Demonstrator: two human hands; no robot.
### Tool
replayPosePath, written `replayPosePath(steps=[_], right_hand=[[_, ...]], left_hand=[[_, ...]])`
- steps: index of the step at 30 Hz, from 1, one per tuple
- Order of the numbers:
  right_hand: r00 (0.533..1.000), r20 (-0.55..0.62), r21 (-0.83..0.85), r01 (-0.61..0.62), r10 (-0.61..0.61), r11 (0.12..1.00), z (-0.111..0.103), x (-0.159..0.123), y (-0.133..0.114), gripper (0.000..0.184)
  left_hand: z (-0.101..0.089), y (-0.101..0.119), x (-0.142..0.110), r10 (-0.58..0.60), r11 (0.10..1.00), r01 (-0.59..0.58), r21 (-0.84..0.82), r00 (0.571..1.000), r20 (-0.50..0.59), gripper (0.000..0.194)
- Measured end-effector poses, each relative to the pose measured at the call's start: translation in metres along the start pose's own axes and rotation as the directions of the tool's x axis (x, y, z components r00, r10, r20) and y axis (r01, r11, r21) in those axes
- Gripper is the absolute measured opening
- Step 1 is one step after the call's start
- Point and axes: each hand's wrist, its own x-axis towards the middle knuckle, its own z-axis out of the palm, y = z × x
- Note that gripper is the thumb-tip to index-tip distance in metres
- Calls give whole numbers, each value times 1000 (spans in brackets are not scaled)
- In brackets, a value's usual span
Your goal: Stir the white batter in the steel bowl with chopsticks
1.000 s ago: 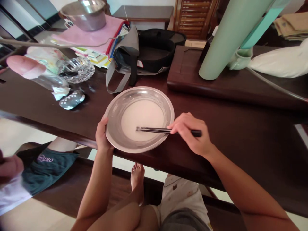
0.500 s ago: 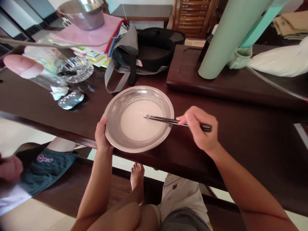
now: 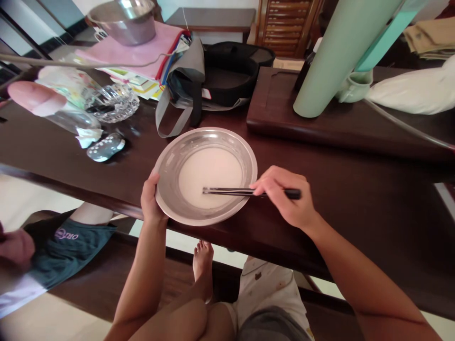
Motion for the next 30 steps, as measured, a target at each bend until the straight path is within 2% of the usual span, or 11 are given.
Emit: replayPosePath(steps=[2,6,8,11,13,16,18,21,23,26,30], right_hand=[[1000,21,-94,8,-6,995,0,1,-1,24],[979,-198,-22,45,-48,999,-1,2,-1,35],[992,-126,46,39,-33,998,0,1,-1,35],[998,56,-23,15,-14,1000,1,1,-2,26],[1000,-21,-84,19,-21,996,1,1,-2,26],[980,-194,-25,30,-34,999,-1,1,0,35],[993,-115,26,27,-24,999,-1,1,0,35],[998,57,-51,28,-25,998,0,0,-1,25],[998,-22,-96,53,-56,994,0,0,0,26],[980,-184,-17,74,-76,997,0,1,1,36],[998,40,-62,42,-40,997,2,1,-2,26]], left_hand=[[0,0,0,7,1000,-7,2,1000,-4,39],[0,0,0,-6,1000,6,9,1000,8,40],[0,0,0,-11,1000,11,2,1000,8,40],[0,0,0,3,1000,-3,-6,1000,0,40],[0,0,0,13,1000,-13,-1,1000,-1,40],[0,0,0,6,1000,-6,1,1000,1,39],[0,0,0,-2,1000,2,-3,1000,1,39],[1,1,0,6,1000,-6,1,1000,-4,40],[1,1,0,10,1000,-10,5,1000,-2,40],[1,0,0,6,1000,-6,13,1000,5,40],[1,1,0,3,1000,-3,9,1000,-5,40]])
